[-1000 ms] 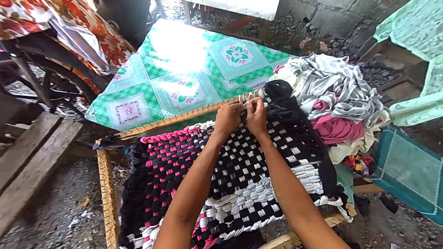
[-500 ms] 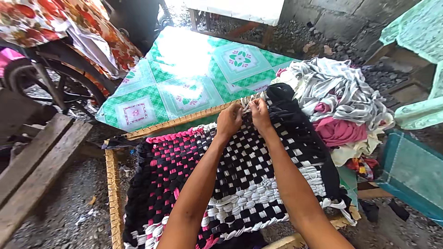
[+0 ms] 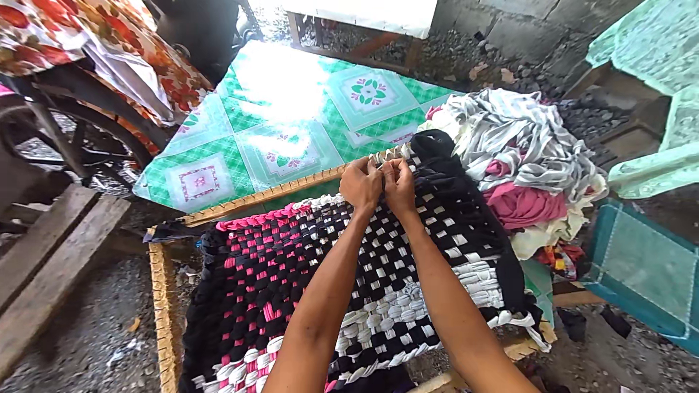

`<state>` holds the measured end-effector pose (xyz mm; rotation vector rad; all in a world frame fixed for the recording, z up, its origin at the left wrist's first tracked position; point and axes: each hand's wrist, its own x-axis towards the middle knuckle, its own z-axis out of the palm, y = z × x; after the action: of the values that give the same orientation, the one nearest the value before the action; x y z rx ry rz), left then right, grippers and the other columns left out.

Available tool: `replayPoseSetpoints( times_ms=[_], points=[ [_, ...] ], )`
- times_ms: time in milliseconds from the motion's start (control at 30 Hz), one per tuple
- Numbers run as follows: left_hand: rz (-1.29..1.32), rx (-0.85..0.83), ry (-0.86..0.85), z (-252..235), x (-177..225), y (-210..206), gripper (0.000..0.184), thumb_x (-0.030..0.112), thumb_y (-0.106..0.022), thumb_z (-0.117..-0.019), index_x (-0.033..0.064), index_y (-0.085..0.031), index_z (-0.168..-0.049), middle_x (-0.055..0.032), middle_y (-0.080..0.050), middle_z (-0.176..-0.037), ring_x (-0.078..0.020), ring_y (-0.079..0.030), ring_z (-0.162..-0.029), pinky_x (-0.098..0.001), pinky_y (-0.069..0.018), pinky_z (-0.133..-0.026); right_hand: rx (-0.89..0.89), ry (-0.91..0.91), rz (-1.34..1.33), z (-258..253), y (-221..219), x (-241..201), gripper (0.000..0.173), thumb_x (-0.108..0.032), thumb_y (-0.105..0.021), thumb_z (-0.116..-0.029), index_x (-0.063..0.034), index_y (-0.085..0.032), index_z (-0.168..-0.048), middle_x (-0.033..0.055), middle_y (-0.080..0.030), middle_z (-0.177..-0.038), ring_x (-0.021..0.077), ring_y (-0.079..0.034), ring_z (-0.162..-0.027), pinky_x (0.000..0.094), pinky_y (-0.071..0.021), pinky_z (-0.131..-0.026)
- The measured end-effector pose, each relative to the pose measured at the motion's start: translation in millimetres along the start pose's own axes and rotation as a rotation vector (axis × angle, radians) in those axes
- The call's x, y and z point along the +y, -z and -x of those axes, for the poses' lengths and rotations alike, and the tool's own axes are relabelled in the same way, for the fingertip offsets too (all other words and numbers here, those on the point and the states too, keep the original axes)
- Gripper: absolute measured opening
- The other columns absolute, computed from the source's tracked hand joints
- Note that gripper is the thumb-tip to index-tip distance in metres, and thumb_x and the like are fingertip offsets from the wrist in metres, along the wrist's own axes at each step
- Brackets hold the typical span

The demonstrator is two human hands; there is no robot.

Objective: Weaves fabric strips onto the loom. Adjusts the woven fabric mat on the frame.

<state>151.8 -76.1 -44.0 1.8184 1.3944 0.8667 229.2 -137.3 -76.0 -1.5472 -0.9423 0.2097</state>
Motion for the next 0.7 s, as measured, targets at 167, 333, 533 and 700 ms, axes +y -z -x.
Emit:
replayPoseSetpoints(
  times_ms=[167,333,533,700],
  points=[
    [0.108,0.057,-0.222,-9,3,-13,0.024,0.027,-0.058,-0.0975,0.0220,-0.080,-0.107,0.0013,-0.074,-0.095,-0.0167,-0.070,-0.088,-0.0460,-0.0565,-0.076,0.072,-0.075,-0.019,-2,-1,-3,0.022,-0.022,-0.056,-0.1055,-0.0021,-0.065,-0.109,0.0061,-0.070,-0.086,0.0111,-0.068,-0.076,0.0300,-0.0588,-0.071],
    [0.428,-0.280,-0.425,-25,-15,7,0.019,0.014,-0.062,-0.0982,0.0087,-0.077,-0.109,-0.0052,-0.071,-0.098,-0.0136,-0.065,-0.084,-0.0336,-0.0558,-0.076,0.059,-0.086,-0.089,-6,2,-2,0.020,-0.018,-0.058,-0.1047,0.0003,-0.064,-0.109,0.0073,-0.072,-0.088,0.0128,-0.069,-0.074,0.0303,-0.0601,-0.069],
    [0.526,-0.562,-0.647,-41,-43,35,0.012,0.007,-0.062,-0.0996,0.0021,-0.069,-0.108,-0.0064,-0.071,-0.104,-0.0113,-0.066,-0.089,-0.0303,-0.0565,-0.082,0.026,-0.101,-0.163,-7,2,0,0.020,-0.019,-0.059,-0.1054,0.0005,-0.063,-0.108,0.0067,-0.070,-0.085,0.0122,-0.063,-0.066,0.0287,-0.0551,-0.062],
    [0.057,-0.718,-0.986,-65,-26,45,0.017,0.012,-0.062,-0.0988,0.0072,-0.076,-0.106,-0.0078,-0.072,-0.104,-0.0214,-0.065,-0.101,-0.0402,-0.0520,-0.094,0.068,-0.045,-0.155,-5,3,2,0.019,-0.017,-0.063,-0.1026,0.0008,-0.069,-0.105,0.0075,-0.071,-0.089,0.0119,-0.068,-0.077,0.0290,-0.0588,-0.072]
  ],
)
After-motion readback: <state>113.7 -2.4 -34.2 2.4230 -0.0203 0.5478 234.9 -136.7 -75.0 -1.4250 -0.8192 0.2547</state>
